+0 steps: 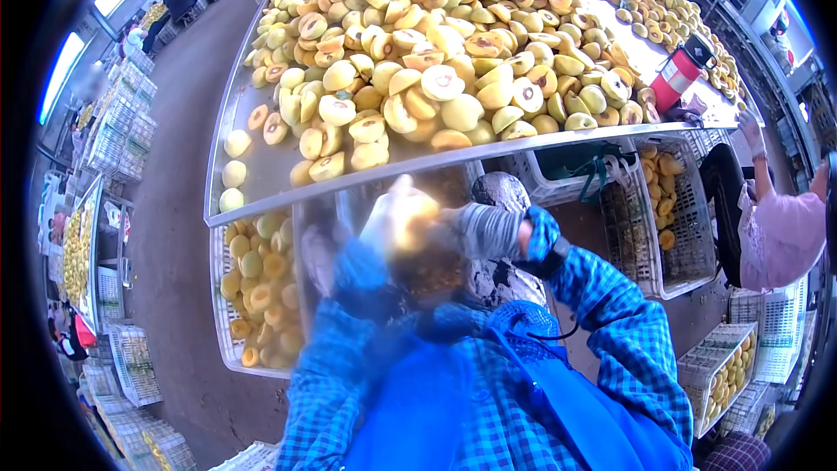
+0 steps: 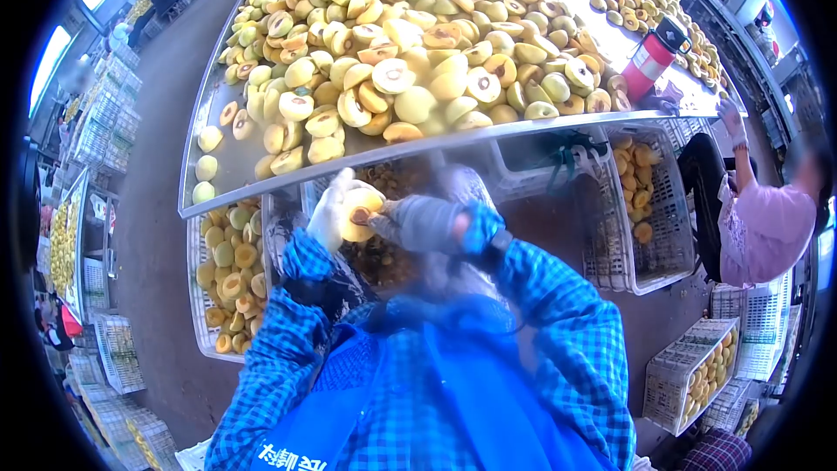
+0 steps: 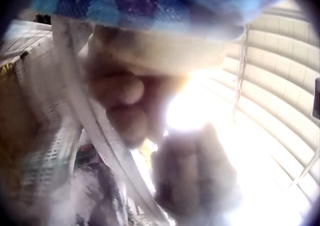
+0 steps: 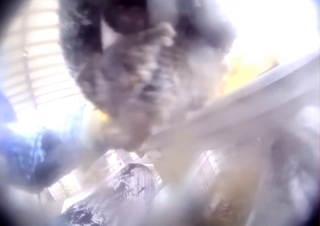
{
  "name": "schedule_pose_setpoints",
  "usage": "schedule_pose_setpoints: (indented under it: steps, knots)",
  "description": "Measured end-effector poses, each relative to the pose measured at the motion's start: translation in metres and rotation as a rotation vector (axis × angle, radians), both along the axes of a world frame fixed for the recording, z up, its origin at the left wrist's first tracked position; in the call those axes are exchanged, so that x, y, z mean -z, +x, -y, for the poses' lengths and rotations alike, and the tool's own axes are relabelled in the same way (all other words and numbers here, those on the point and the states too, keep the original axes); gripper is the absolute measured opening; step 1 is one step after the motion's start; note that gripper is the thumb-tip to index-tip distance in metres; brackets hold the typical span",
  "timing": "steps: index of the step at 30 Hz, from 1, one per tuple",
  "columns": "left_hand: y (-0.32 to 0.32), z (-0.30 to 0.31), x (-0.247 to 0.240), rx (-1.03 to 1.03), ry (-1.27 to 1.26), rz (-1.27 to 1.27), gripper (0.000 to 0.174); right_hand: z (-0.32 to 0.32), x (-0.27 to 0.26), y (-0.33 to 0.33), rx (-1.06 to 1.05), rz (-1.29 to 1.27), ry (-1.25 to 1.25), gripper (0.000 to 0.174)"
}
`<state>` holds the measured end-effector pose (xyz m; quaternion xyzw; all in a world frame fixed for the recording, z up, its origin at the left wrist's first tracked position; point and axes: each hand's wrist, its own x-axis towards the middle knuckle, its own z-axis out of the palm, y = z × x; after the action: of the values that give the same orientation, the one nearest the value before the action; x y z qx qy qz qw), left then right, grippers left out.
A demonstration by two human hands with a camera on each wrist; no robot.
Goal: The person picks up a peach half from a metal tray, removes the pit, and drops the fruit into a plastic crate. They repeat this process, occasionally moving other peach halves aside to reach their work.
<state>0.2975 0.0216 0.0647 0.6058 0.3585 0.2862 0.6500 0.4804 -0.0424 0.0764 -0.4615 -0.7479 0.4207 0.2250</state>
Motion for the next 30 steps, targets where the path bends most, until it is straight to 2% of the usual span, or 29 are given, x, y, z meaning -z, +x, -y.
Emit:
schedule_pose_setpoints:
  steps: [1, 4, 6, 7, 8, 9, 10, 13, 14, 15, 16, 17, 18, 19, 22, 23, 24, 25, 26, 27, 30]
  knots:
    - [-0.002, -0.002, -0.018, 0.158, -0.189, -0.06, 0.053, -0.002, 0.0, 0.006, -0.025, -0.067, -0.075, 0.038]
    - [0.005, 0.003, -0.04, 0.014, 0.036, -0.03, 0.049, -0.003, 0.038, 0.011, -0.026, -0.38, -0.323, 0.038]
    - [0.013, 0.023, -0.024, -0.337, 0.146, 0.199, 0.039, 0.002, 0.041, 0.002, 0.03, -0.732, -0.502, 0.038]
    - [0.018, 0.025, -0.007, -0.419, 0.008, 0.319, 0.036, 0.014, 0.035, -0.017, 0.095, -0.999, -0.65, 0.038]
    - [0.018, 0.027, 0.01, -0.507, -0.135, 0.436, 0.033, 0.019, 0.039, -0.033, 0.175, -0.97, -0.54, 0.036]
    - [0.013, 0.023, 0.013, -0.541, -0.132, 0.345, 0.027, 0.025, 0.042, -0.049, 0.26, -0.93, -0.432, 0.035]
    - [0.008, 0.029, -0.009, -0.496, -0.105, 0.225, 0.021, 0.026, 0.041, -0.048, 0.255, -0.848, -0.415, 0.034]
    - [-0.009, 0.025, -0.007, -0.122, 0.369, 0.053, 0.014, 0.014, 0.034, -0.02, 0.006, -0.574, -0.53, 0.033]
    - [-0.013, 0.024, -0.009, 0.022, 0.533, -0.026, 0.014, 0.011, 0.042, -0.012, -0.027, -0.614, -0.609, 0.033]
    - [-0.01, 0.029, -0.014, -0.053, 0.229, 0.103, 0.015, 0.01, 0.054, -0.006, -0.047, -0.673, -0.701, 0.032]
    - [-0.006, 0.033, -0.018, -0.123, -0.065, 0.249, 0.016, 0.013, 0.077, -0.004, 0.026, -0.911, -0.864, 0.032]
    - [-0.006, 0.031, -0.021, -0.142, -0.331, 0.646, 0.019, 0.019, 0.11, -0.012, 0.193, -1.352, -1.059, 0.032]
    - [-0.014, 0.029, -0.012, -0.329, -0.24, 0.619, 0.021, 0.028, 0.135, -0.019, 0.347, -1.68, -1.158, 0.032]
    - [-0.022, 0.027, -0.003, -0.518, -0.15, 0.564, 0.023, 0.039, 0.121, -0.033, 0.341, -1.654, -1.131, 0.034]
    - [-0.102, 0.029, 0.014, -0.733, -0.069, 0.566, 0.019, 0.052, 0.057, -0.061, 0.193, -0.951, -0.899, 0.043]
    - [-0.139, 0.026, 0.021, -0.751, 0.001, 0.52, 0.031, 0.047, 0.062, -0.058, 0.155, -0.674, -0.702, 0.043]
    - [-0.163, 0.018, 0.024, -1.048, -0.211, 0.709, 0.02, 0.046, 0.084, -0.052, 0.209, -0.651, -0.723, 0.043]
    - [-0.196, 0.011, 0.033, -1.077, -0.221, 0.624, 0.024, 0.044, 0.106, -0.047, 0.263, -0.63, -0.744, 0.043]
    - [-0.213, 0.0, 0.027, -1.145, -0.544, 0.934, 0.031, 0.043, 0.127, -0.042, 0.318, -0.61, -0.764, 0.043]
    - [-0.231, -0.016, 0.039, -1.172, -0.526, 0.868, 0.035, 0.041, 0.12, -0.041, 0.318, -0.569, -0.822, 0.043]
    - [-0.269, -0.082, 0.097, -1.161, -0.449, 0.626, 0.049, 0.035, 0.115, -0.056, 0.259, -0.458, -0.748, 0.044]
